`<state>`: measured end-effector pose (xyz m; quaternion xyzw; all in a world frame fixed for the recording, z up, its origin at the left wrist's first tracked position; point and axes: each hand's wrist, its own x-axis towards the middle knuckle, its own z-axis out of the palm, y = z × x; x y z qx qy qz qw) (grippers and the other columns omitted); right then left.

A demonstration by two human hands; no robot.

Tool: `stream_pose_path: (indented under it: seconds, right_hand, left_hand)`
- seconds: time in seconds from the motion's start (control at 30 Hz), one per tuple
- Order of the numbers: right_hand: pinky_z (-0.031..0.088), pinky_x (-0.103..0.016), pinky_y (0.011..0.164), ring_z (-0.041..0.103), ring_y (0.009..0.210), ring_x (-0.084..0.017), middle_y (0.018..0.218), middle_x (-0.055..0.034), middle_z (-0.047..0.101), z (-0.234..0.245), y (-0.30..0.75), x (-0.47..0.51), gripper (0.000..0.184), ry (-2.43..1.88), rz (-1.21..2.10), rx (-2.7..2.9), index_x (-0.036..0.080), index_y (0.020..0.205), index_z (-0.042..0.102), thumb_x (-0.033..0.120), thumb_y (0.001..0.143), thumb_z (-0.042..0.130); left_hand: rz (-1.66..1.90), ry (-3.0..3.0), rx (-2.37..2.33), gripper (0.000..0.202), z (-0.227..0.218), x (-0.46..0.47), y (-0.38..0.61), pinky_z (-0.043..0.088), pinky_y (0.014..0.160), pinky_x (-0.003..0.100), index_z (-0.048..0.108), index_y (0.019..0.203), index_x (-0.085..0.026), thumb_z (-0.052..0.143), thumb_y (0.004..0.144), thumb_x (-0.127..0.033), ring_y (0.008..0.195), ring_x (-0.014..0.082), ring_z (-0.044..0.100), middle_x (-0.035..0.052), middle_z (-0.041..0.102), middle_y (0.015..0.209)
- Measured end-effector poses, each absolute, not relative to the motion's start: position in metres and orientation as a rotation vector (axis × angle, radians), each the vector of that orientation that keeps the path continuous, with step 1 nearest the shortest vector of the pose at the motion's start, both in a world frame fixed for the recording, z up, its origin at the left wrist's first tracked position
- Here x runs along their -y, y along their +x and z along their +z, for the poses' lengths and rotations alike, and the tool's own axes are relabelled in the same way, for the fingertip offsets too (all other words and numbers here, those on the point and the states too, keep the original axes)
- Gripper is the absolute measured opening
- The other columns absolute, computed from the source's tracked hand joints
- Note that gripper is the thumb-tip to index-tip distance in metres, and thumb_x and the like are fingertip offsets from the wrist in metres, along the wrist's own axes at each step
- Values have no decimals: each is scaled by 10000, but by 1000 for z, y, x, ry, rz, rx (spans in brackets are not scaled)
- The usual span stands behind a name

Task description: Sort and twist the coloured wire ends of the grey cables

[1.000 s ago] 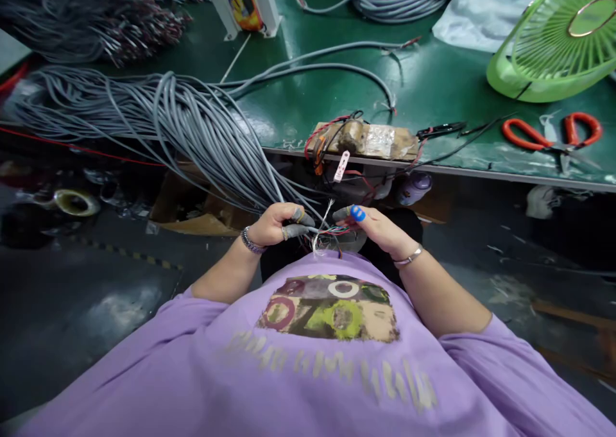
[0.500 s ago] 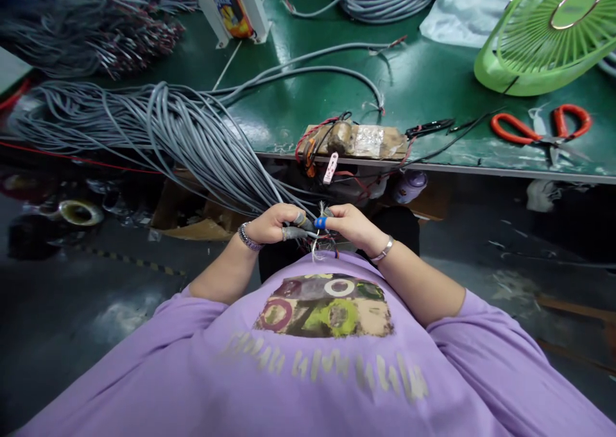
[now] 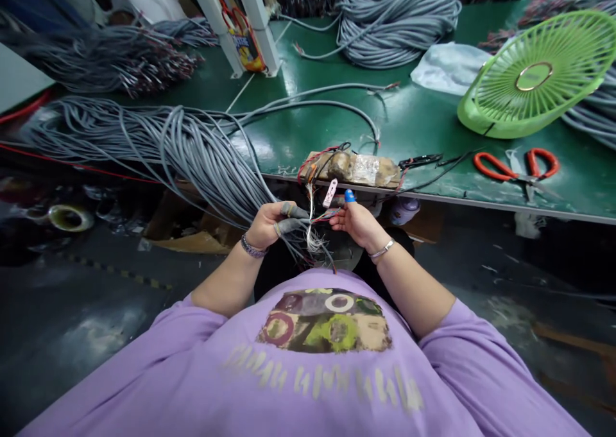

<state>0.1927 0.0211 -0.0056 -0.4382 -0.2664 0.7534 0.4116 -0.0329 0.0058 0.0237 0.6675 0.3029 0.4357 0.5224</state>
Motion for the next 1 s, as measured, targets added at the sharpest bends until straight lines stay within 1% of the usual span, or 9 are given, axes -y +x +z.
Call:
stream_pose_path:
  seconds: [0.1, 0.23, 0.33, 0.43, 0.53, 0.63, 0.73, 0.9, 1.0]
  right_hand:
    - [490, -232, 526, 567, 530, -105, 666, -28, 671, -2, 185, -31, 441, -1027, 1890, 815, 174, 741, 603, 596, 735, 735]
    - [400, -195, 477, 455, 475, -64, 556, 29, 573, -10, 178, -35, 459, -963, 1590, 898, 178, 669, 588, 597, 683, 774]
    - [357, -184, 456, 428, 470, -53, 571, 37, 577, -15, 173, -32, 426, -982, 1423, 839, 186, 667, 573, 553, 676, 789]
    - [370, -205, 445, 418, 453, -70, 541, 51, 531, -11, 171, -31, 389, -936, 1632, 777, 202, 680, 540, 521, 702, 761]
    - [389, -224, 443, 410, 438, -76, 528, 45, 508, -4, 171, -31, 406, -890, 1857, 795, 199, 664, 526, 546, 729, 726]
    - [352, -207, 424, 371, 418, -56, 527, 43, 522, -3, 173, -31, 471, -968, 1580, 812, 192, 644, 529, 610, 719, 733]
    - [358, -205, 423, 402, 422, -64, 511, 38, 527, -7, 172, -33, 531, -1028, 1363, 834, 192, 631, 545, 694, 697, 706]
    - [454, -236, 472, 524, 485, -104, 587, 7, 604, -4, 166, -36, 544, -947, 1699, 674, 194, 693, 584, 734, 723, 653]
    - [466, -232, 491, 547, 501, -108, 599, 7, 624, 1, 164, -38, 508, -900, 1746, 554, 196, 701, 589, 693, 722, 693]
  left_hand:
    - [1050, 1534, -746, 293, 27, -15, -26, 513, 666, 226, 762, 878, -123, 801, 733, -375, 690, 121, 626, 53, 704, 776]
    - [1060, 1455, -752, 312, 23, -24, -20, 520, 686, 242, 759, 868, -130, 809, 717, -398, 690, 124, 627, 50, 713, 783]
    - [1087, 1436, -750, 310, 19, -27, -17, 514, 701, 246, 756, 876, -134, 801, 728, -402, 688, 117, 619, 44, 709, 779]
    - [1098, 1440, -754, 317, 16, -29, -13, 513, 728, 257, 751, 869, -133, 806, 723, -408, 707, 121, 620, 45, 706, 792]
    - [1085, 1441, -756, 333, 15, -31, -12, 515, 739, 268, 748, 864, -131, 810, 715, -422, 715, 127, 623, 47, 708, 800]
    - [1077, 1454, -755, 344, 15, -30, -13, 516, 728, 263, 747, 862, -128, 807, 715, -433, 725, 132, 627, 50, 709, 800]
    - [1055, 1470, -742, 346, 16, -30, -14, 513, 708, 250, 747, 869, -127, 802, 722, -435, 709, 125, 621, 47, 705, 787]
    - [1013, 1491, -719, 327, 16, -33, -13, 512, 729, 253, 745, 868, -131, 790, 740, -428, 708, 122, 622, 46, 709, 795]
    - [977, 1512, -716, 327, 14, -36, -12, 513, 758, 261, 744, 879, -129, 787, 745, -424, 736, 129, 632, 48, 714, 811]
